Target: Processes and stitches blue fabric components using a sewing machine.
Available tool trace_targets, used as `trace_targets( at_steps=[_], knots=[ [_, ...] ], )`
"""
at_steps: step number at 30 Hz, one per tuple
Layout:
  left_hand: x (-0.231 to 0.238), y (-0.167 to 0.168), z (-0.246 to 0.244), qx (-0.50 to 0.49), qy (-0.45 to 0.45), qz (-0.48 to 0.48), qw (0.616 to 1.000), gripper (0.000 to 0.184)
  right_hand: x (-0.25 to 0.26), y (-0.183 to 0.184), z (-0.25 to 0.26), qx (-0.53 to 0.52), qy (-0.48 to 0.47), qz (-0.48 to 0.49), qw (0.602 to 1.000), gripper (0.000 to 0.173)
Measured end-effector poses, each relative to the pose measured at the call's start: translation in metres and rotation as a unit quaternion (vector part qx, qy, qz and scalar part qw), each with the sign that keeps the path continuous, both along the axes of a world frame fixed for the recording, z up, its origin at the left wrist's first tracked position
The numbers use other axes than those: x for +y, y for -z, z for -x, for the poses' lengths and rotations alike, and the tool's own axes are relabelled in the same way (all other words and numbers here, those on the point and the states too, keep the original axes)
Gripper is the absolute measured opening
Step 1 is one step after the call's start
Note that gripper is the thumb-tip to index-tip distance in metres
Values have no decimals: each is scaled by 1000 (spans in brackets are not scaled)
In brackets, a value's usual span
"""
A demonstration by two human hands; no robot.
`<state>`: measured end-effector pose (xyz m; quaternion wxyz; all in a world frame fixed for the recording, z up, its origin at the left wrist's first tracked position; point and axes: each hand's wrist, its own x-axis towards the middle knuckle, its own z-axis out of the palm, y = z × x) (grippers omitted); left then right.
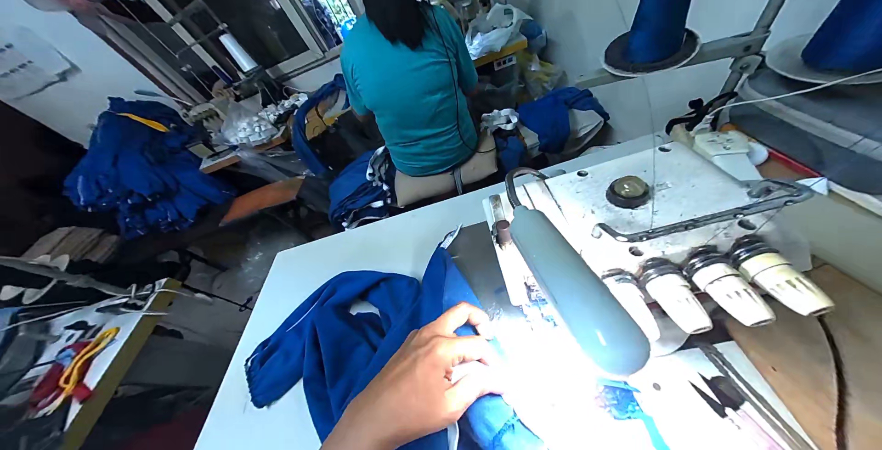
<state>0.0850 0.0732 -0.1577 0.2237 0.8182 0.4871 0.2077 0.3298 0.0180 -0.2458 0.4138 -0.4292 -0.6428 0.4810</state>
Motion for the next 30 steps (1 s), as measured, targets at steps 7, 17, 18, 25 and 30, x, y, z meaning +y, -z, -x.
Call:
trace_targets(
  at_steps=[7,17,18,25,30],
  knots=[
    [-3,-7,-15,125,50,-101,986,29,1,-2,18,36,32,-30,998,22],
    [-9,-17,-14,62,247,-11,967,28,1,-15,1,80,-28,-126,988,6],
    [-9,-18,-13,52,259,-7,964,28,1,-16,-2,81,-42,-141,986,5],
    [-22,-35,-21,-9,215,-36,976,25,1,-29,-3,118,-38,-88,988,11],
    [-19,-22,-11,-62,183,8,981,25,3,-13,0,90,-31,-116,989,20]
  ],
)
